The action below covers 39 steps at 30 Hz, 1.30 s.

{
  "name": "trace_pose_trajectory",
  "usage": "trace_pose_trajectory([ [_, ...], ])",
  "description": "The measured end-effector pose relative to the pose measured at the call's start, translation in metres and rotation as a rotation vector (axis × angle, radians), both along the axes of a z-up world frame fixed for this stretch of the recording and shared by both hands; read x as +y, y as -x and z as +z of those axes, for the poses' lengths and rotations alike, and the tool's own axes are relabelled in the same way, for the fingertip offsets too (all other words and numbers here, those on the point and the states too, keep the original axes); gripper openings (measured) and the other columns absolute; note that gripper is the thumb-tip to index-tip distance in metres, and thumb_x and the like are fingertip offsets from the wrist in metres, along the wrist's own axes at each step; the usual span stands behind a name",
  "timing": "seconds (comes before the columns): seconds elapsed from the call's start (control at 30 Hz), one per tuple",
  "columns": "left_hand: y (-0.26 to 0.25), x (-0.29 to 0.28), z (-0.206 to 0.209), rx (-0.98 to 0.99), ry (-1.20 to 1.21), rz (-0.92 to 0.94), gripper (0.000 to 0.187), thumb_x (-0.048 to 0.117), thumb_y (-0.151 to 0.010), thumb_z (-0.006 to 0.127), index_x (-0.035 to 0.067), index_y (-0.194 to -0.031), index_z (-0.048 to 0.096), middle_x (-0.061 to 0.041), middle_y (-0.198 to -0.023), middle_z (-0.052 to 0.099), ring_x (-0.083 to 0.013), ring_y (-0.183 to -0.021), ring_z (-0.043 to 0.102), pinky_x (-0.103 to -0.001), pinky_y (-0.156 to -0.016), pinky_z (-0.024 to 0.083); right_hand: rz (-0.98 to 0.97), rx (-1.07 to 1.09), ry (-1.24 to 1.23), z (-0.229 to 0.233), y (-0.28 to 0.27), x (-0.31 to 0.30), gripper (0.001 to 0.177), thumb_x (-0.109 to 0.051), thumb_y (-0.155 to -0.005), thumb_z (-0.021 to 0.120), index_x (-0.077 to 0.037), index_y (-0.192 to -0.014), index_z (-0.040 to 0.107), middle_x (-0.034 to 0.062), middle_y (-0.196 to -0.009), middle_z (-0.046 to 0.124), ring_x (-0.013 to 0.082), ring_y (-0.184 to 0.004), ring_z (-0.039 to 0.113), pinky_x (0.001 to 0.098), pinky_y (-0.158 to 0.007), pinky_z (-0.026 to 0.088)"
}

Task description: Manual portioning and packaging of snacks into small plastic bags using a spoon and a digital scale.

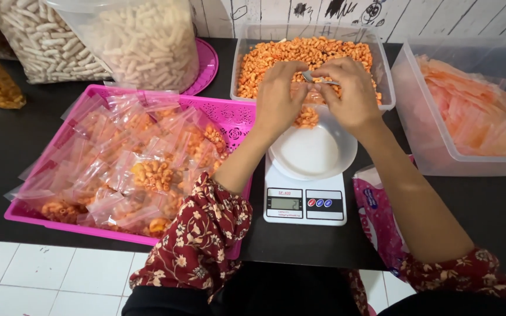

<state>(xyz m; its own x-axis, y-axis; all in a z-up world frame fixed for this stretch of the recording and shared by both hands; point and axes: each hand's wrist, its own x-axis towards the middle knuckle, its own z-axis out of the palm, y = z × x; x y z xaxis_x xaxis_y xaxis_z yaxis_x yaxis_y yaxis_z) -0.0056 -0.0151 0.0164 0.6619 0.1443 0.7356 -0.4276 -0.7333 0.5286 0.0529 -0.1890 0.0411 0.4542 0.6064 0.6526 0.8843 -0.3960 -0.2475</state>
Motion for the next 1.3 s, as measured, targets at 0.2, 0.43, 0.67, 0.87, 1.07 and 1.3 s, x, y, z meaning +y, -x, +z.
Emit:
trace_pose_trajectory([
  [0.2, -0.002, -0.006, -0.002, 0.055, 0.015, 0.006, 0.028, 0.017, -0.085, 0.062, 0.014, -0.113, 0.064, -0.009, -0.111, 0.068, -0.0332, -0.107, 0.062, -0.047, -0.088, 0.049, 0.021, -0.031, -0.023, -0.002, -0.001, -0.001, 0.019, -0.002, -0.095, 0.07, -0.004, -0.114, 0.073, 0.0122, -0.112, 0.062, 0.033, -0.106, 0.057, 0.0455, -0.089, 0.044],
  [0.43, -0.011, 0.0, -0.011, 0.096, 0.008, 0.036, 0.034, 0.021, -0.082, 0.077, 0.02, -0.114, 0.066, -0.006, -0.104, 0.067, -0.0343, -0.107, 0.066, -0.049, -0.089, 0.055, 0.019, -0.033, -0.052, -0.02, -0.025, -0.004, 0.013, -0.018, -0.097, 0.076, -0.017, -0.109, 0.074, 0.0077, -0.112, 0.064, 0.0372, -0.106, 0.061, 0.0486, -0.089, 0.049],
  [0.67, -0.014, 0.001, -0.015, 0.162, 0.014, 0.053, 0.033, 0.024, -0.084, 0.074, 0.021, -0.115, 0.065, -0.007, -0.106, 0.067, -0.0358, -0.109, 0.066, -0.052, -0.089, 0.055, 0.029, -0.005, -0.048, -0.017, -0.019, -0.004, 0.019, -0.011, -0.096, 0.073, -0.015, -0.114, 0.073, 0.011, -0.112, 0.065, 0.0391, -0.107, 0.061, 0.049, -0.092, 0.048],
  [0.87, -0.026, 0.01, -0.028, 0.383, 0.034, 0.061, 0.042, 0.03, -0.084, 0.073, 0.022, -0.123, 0.061, -0.012, -0.107, 0.07, -0.0398, -0.11, 0.066, -0.056, -0.093, 0.053, 0.025, 0.142, -0.02, -0.027, -0.029, -0.005, 0.038, -0.013, -0.09, 0.076, -0.012, -0.127, 0.067, 0.016, -0.113, 0.066, 0.042, -0.11, 0.062, 0.0536, -0.093, 0.046],
  [1.07, -0.011, 0.004, -0.01, 0.441, 0.14, -0.031, 0.017, 0.024, -0.082, 0.071, 0.026, -0.098, 0.075, -0.006, -0.085, 0.075, -0.0352, -0.094, 0.073, -0.047, -0.082, 0.057, 0.044, 0.365, -0.047, -0.012, -0.012, -0.006, 0.034, -0.019, -0.086, 0.081, -0.013, -0.118, 0.072, 0.0128, -0.105, 0.072, 0.0343, -0.106, 0.067, 0.0458, -0.091, 0.05],
  [1.3, 0.016, 0.001, 0.026, 0.362, 0.208, -0.12, 0.014, 0.03, -0.082, 0.076, 0.026, -0.096, 0.077, -0.004, -0.084, 0.075, -0.0321, -0.089, 0.074, -0.044, -0.08, 0.057, 0.093, 0.577, -0.212, 0.016, 0.006, -0.014, 0.018, -0.007, -0.089, 0.08, -0.011, -0.106, 0.075, 0.0019, -0.087, 0.072, 0.0083, -0.085, 0.066, 0.0273, -0.081, 0.055],
])
